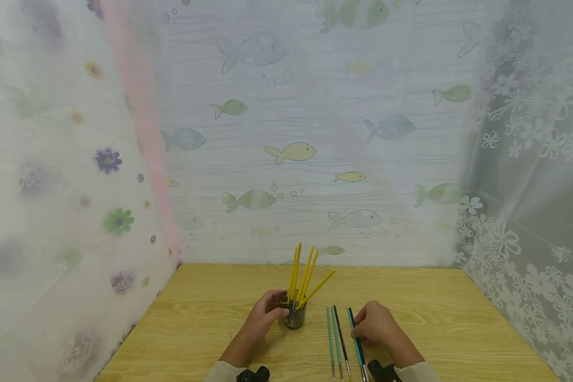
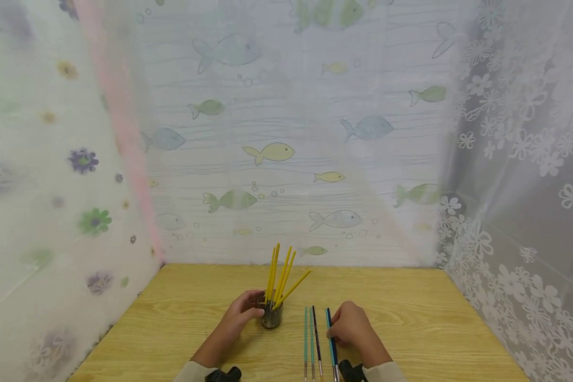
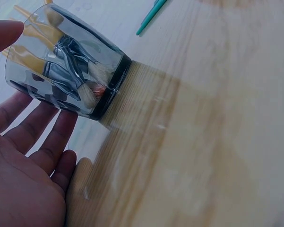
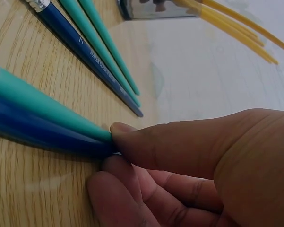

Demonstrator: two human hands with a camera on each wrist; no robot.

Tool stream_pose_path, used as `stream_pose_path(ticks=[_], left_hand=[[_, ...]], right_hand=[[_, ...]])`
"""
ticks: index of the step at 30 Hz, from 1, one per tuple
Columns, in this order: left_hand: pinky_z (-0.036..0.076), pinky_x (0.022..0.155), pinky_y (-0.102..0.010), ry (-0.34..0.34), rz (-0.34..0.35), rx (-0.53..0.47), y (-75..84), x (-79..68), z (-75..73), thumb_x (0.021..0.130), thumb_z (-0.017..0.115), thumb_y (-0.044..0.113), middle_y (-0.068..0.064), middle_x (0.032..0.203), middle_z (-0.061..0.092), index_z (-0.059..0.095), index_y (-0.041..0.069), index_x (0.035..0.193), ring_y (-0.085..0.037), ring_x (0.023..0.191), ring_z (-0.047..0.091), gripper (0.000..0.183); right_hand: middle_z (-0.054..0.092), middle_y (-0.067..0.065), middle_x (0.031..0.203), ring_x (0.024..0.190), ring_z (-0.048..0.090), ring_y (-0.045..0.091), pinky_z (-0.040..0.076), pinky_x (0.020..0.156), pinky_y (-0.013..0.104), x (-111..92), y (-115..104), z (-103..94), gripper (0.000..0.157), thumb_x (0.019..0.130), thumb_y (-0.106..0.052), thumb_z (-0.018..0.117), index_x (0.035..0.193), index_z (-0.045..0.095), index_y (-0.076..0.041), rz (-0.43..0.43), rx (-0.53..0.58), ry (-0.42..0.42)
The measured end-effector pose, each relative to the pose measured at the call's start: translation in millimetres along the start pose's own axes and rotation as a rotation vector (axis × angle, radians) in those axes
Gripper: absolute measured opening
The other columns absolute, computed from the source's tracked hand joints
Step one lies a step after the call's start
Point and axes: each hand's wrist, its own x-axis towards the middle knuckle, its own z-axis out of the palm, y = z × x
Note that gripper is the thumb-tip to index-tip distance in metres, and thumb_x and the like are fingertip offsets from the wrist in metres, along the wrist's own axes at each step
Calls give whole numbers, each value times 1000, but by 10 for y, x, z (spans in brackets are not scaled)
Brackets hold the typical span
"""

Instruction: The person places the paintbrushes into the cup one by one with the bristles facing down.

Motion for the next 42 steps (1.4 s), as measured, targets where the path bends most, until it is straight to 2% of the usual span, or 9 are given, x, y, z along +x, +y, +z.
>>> stream_pose_path(ticks=[16,28,42], left_hand=[[52,100,-27,-25,13,-25,-58,1,-8,105,63,21,-22,150,52,44,2,152,-36,138,51,55],[52,100,-25,-34,18,-42,-65,16,-12,104,63,20,-22,151,51,44,2,152,-36,139,50,54],[52,100,-25,-43,24,-56,-55,8,-7,104,63,18,-22,151,51,43,3,152,-35,139,51,54]], right_hand=[[68,10,81,63,68,19,60,57,33,-9,11,14,19,78,5,83,92,70,3,4,9,9],[66,10,79,59,67,18,58,54,30,-8,2,14,18,77,5,82,87,69,0,23,21,17],[63,13,89,67,66,21,59,55,31,-9,-20,8,25,77,5,83,97,68,3,52,54,11]])
